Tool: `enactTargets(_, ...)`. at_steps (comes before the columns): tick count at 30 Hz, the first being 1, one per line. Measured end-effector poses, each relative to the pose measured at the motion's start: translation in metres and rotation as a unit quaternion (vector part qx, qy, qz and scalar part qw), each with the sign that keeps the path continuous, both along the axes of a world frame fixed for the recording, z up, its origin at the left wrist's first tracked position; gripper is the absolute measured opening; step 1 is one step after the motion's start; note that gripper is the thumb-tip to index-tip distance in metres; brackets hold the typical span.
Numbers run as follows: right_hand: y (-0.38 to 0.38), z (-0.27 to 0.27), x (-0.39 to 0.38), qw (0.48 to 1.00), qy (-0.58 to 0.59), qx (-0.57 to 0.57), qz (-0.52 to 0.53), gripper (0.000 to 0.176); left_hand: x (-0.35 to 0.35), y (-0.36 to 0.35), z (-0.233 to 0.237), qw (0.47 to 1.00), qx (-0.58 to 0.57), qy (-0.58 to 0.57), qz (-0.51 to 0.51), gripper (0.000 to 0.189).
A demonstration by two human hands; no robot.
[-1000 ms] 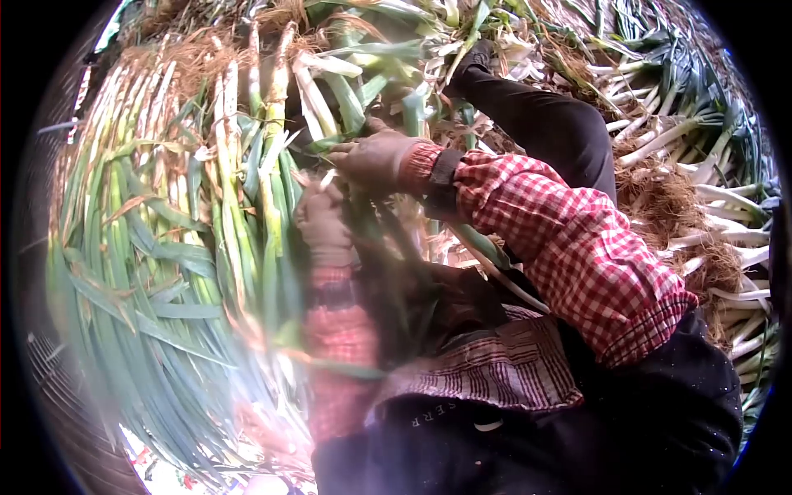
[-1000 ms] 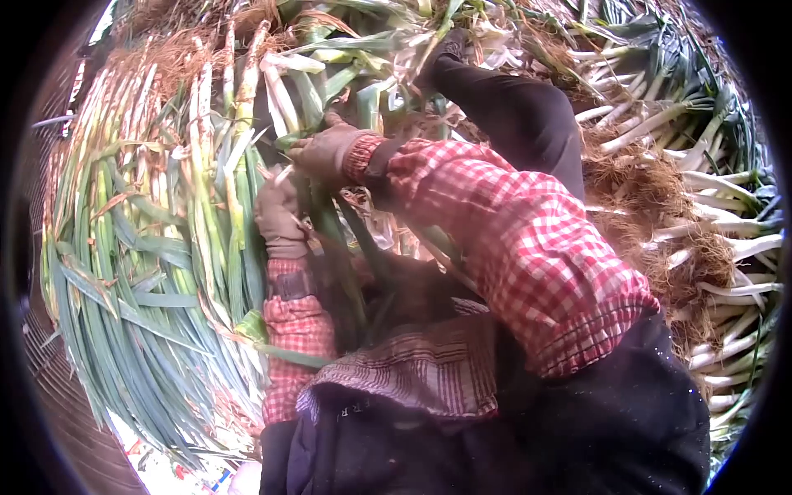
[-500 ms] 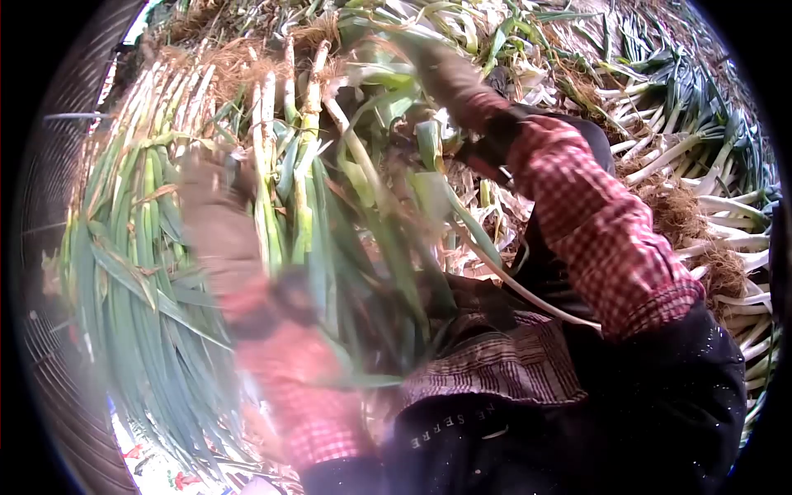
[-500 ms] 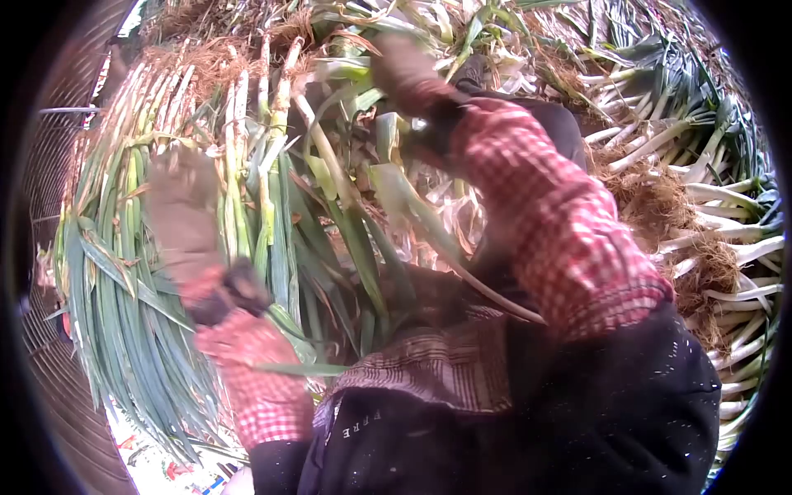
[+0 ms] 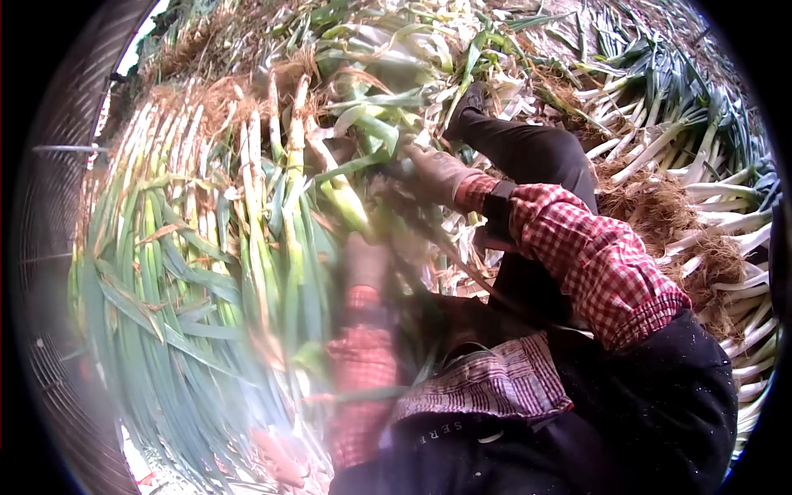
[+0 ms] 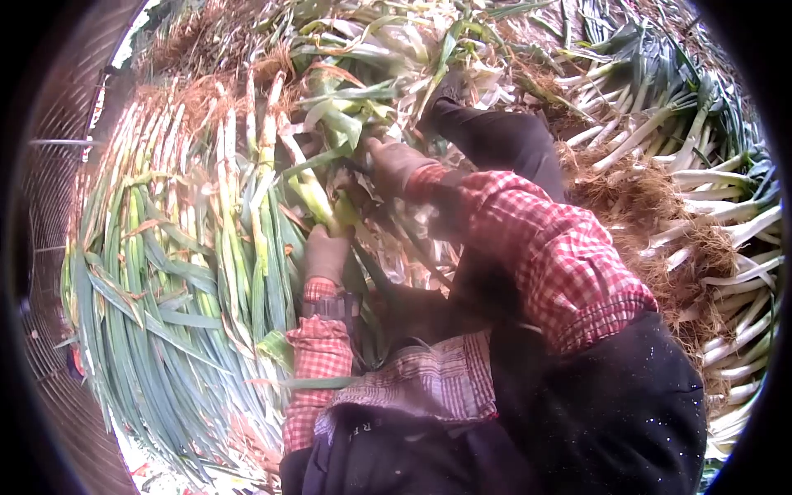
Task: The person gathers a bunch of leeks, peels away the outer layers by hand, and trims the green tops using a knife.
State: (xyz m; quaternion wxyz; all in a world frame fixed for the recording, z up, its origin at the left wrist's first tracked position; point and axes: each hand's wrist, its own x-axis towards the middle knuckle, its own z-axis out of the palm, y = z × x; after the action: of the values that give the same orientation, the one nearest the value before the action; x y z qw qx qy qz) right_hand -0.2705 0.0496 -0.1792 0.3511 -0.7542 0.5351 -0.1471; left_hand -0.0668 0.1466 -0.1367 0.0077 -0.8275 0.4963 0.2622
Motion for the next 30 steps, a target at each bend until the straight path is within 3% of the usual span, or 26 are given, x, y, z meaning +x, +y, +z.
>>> enactTargets(2, -0.013, 0.006, -0.030, 0.999, -0.015, -0.011, 0.049, 0.041, -0.005, 0.004, 0.009, 0.999, -0.009, 0.037, 0.023, 0.062)
enactTargets(3, -0.030, 0.017, -0.045, 0.999, 0.002, 0.036, -0.003, 0.037, 0.002, 0.002, -0.002, 0.999, -0.016, 0.031, 0.022, 0.062)
enactTargets(4, -0.048, 0.022, -0.056, 0.992, 0.030, 0.037, -0.120, 0.034, 0.005, 0.002, -0.005, 0.999, -0.023, 0.039, 0.018, 0.062)
enactTargets(5, -0.062, 0.009, -0.075, 0.950, -0.128, 0.034, -0.281, 0.039, 0.007, 0.004, -0.007, 0.998, -0.028, 0.048, 0.015, 0.062)
enactTargets(7, -0.042, 0.027, -0.098, 0.940, -0.015, -0.139, -0.312, 0.059, 0.005, 0.006, -0.012, 0.998, -0.037, 0.043, -0.001, 0.065)
enactTargets(9, -0.030, 0.047, -0.095, 0.964, 0.117, -0.151, -0.184, 0.074, 0.007, 0.001, -0.023, 0.998, -0.055, 0.019, 0.006, 0.064)
enactTargets(10, -0.011, 0.079, -0.071, 0.989, 0.122, -0.015, -0.088, 0.082, 0.011, 0.000, -0.036, 0.998, -0.060, 0.009, 0.011, 0.063)
enactTargets(12, 0.026, 0.076, -0.030, 0.992, 0.119, -0.020, 0.035, 0.100, 0.028, -0.003, -0.068, 0.978, -0.095, 0.181, 0.031, 0.052)
enactTargets(14, 0.046, 0.049, 0.004, 0.984, 0.169, -0.029, 0.052, 0.102, 0.031, 0.000, -0.070, 0.992, -0.093, 0.081, 0.003, 0.048)
enactTargets(17, 0.054, 0.021, 0.033, 0.964, 0.256, -0.048, 0.053, 0.102, 0.049, 0.003, -0.099, 0.984, -0.100, 0.149, -0.012, 0.033)
enactTargets(19, 0.053, 0.022, 0.038, 0.984, 0.173, -0.046, 0.025, 0.098, 0.050, 0.004, -0.088, 0.977, -0.114, 0.178, -0.013, 0.026)
enactTargets(20, 0.052, 0.021, 0.039, 0.990, 0.133, -0.046, 0.014, 0.096, 0.058, 0.003, -0.102, 0.975, -0.157, 0.155, -0.037, 0.048)
enactTargets(21, 0.050, 0.011, 0.043, 0.992, 0.091, -0.090, -0.024, 0.091, 0.047, 0.002, -0.078, 0.961, -0.161, 0.223, -0.018, 0.046)
enactTargets(23, 0.035, 0.002, 0.048, 0.993, 0.121, -0.009, 0.008, 0.091, 0.030, -0.002, -0.036, 0.938, -0.160, 0.306, 0.025, 0.045)
enactTargets(25, 0.029, 0.023, 0.042, 0.986, 0.114, 0.120, 0.035, 0.089, 0.017, -0.011, -0.002, 0.960, -0.175, 0.216, -0.024, 0.036)
enactTargets(27, 0.031, 0.025, 0.057, 0.982, 0.151, 0.105, 0.035, 0.088, 0.016, -0.025, -0.002, 0.975, -0.176, 0.126, -0.043, 0.037)
enactTargets(30, 0.027, 0.006, 0.069, 0.982, 0.184, 0.030, 0.036, 0.065, 0.018, -0.038, -0.018, 0.982, -0.143, 0.120, -0.030, 0.040)
